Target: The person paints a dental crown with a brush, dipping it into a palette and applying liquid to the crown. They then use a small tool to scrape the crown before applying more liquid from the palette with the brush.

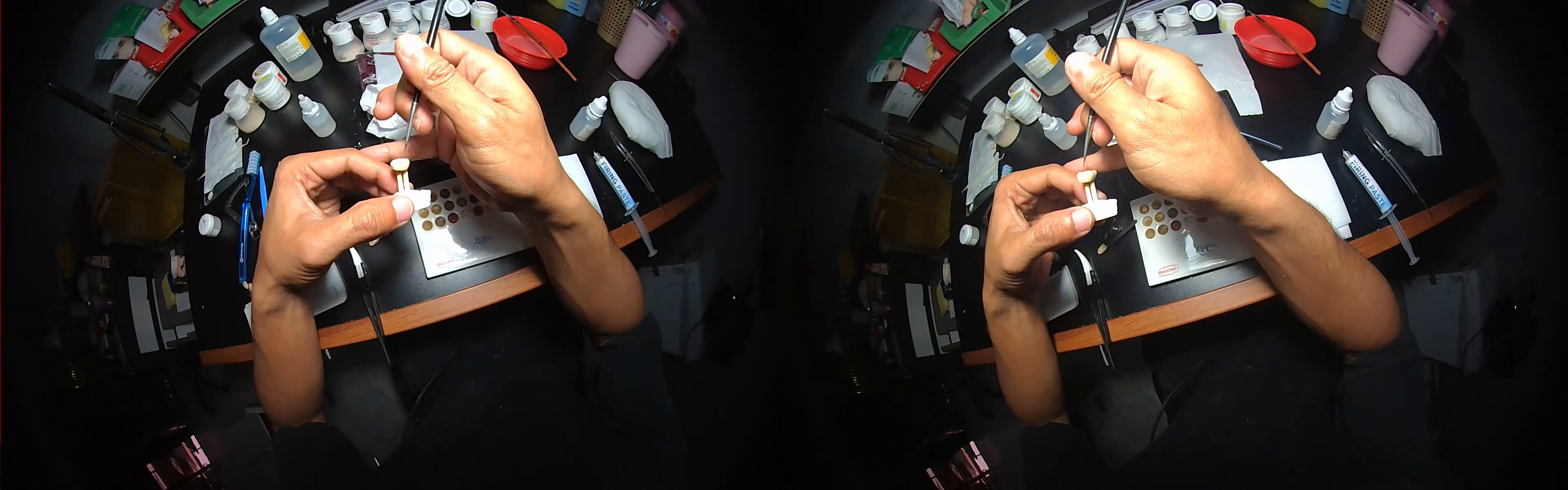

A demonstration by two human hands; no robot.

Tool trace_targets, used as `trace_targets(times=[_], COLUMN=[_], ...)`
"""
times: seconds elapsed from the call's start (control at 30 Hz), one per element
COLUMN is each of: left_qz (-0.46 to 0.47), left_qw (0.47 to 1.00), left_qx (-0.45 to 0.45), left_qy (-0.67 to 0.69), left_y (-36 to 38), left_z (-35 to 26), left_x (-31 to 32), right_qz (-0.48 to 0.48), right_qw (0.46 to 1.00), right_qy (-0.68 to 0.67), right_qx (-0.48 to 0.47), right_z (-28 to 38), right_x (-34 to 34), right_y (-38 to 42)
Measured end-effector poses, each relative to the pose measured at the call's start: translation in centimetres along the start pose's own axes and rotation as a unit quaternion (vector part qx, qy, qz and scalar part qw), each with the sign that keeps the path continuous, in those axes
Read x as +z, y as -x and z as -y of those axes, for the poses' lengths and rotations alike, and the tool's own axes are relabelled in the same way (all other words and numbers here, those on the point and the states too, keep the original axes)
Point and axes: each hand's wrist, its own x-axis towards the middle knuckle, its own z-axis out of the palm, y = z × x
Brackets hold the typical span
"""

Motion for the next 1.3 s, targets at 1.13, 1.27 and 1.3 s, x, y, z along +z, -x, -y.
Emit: trace_targets(times=[1.13,1.27,1.3], left_qz=[-0.006,-0.005,-0.002], left_qw=[0.998,0.999,0.999], left_qx=[0.021,0.035,0.034], left_qy=[-0.052,-0.032,-0.037], left_y=[-0.16,-0.22,-0.21], left_z=[0.29,0.27,0.27], left_x=[-0.15,0.09,0.02], right_qz=[0.028,0.026,0.025], right_qw=[0.99,0.99,0.99], right_qy=[0.128,0.129,0.126], right_qx=[-0.061,-0.055,-0.053], right_z=[-0.01,0.12,0.13], right_x=[-0.24,-0.22,-0.21], right_y=[0.05,0.15,0.14])
